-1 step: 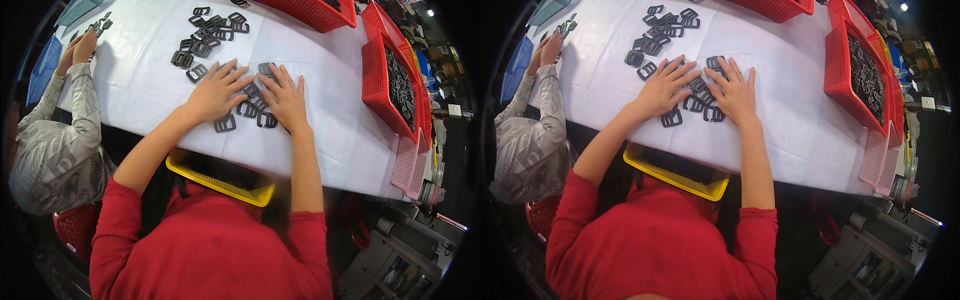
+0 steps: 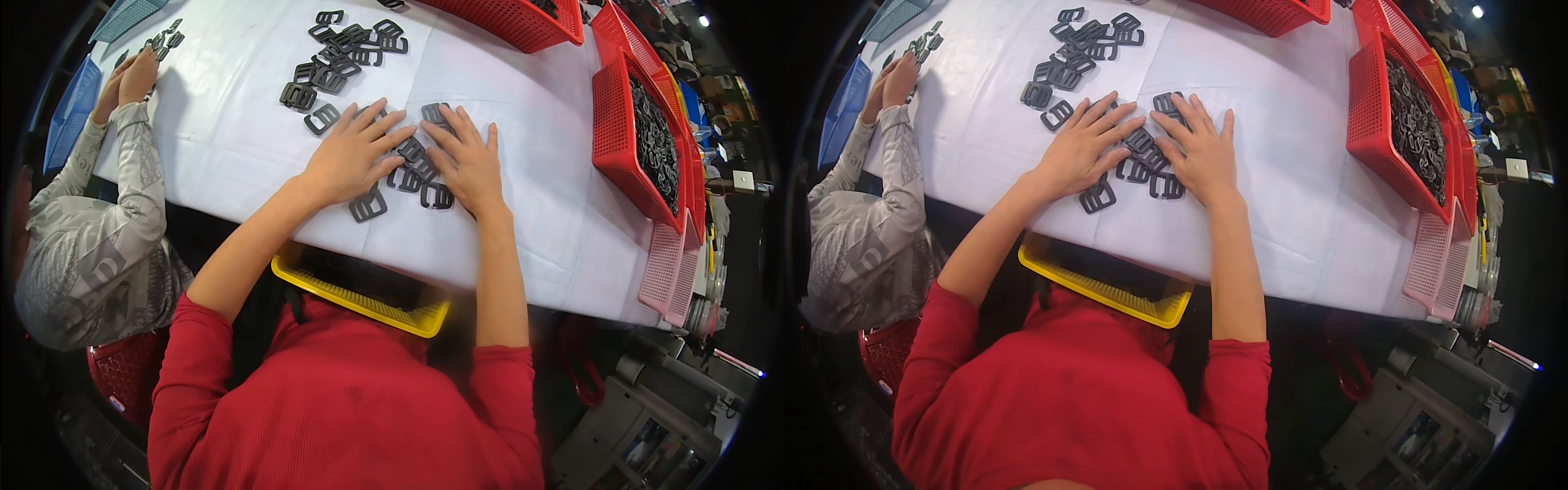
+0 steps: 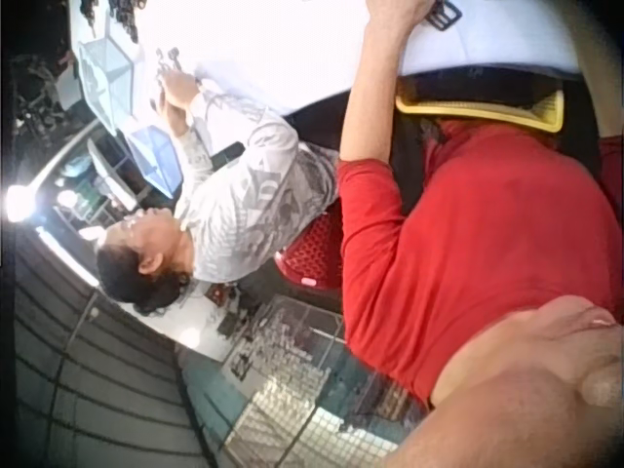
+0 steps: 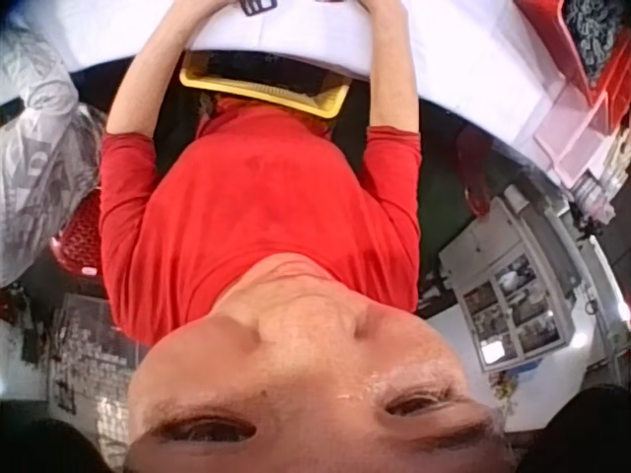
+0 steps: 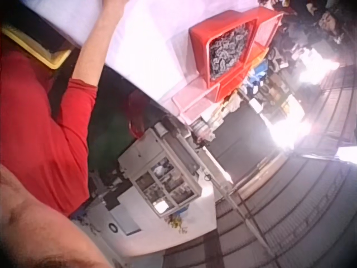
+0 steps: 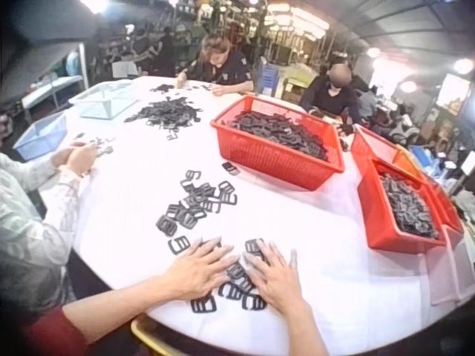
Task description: The person repeatedly picks up small black plastic buckles from a white table surface and places them into a yellow basket. The person also arranges the buckles on the table before transferring them. Other workers are visible at the same table performing similar actions.
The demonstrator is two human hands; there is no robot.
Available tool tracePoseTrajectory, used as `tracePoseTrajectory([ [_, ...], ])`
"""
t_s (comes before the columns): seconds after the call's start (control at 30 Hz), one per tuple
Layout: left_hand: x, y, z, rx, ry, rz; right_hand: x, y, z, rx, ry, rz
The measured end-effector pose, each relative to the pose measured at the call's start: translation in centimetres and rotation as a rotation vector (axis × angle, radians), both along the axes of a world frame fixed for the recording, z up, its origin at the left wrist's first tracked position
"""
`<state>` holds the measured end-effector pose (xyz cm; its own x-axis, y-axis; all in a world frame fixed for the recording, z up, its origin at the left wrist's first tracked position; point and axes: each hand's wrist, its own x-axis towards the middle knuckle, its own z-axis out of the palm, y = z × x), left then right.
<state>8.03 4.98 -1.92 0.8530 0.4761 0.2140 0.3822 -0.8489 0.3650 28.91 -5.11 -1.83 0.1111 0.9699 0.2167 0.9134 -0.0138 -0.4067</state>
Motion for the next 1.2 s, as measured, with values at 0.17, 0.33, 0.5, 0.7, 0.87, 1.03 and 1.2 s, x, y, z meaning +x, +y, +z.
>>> tracePoseTrajectory([
  [0.17,-1.2,0.5,0.9,-0.173,-0.519,0.138,0.4,0.1,-0.6,0.161,0.105,-0.076],
  [0.33,-2.4,2.6,0.8,-0.084,-0.805,0.38,1.1,1.1,-0.8,0.206,0.148,-0.081],
  [0.5,-2.2,2.5,0.4,-0.158,-0.87,0.398,-0.3,0.7,0.5,0.271,0.195,-0.055],
  [0.7,-2.3,2.2,0.6,-0.204,-0.881,0.417,-0.2,0.4,0.6,0.244,0.105,0.087],
  [0.87,-2.2,2.5,0.3,-0.192,-0.944,0.424,0.2,0.1,0.7,0.244,0.307,0.124],
  [1.03,-2.2,2.5,0.3,-0.232,-0.951,0.424,0.5,0.0,0.6,0.168,0.285,0.131],
  [1.2,-2.4,2.4,0.1,-0.249,-0.96,0.438,0.7,0.2,0.4,0.218,0.417,0.055],
])
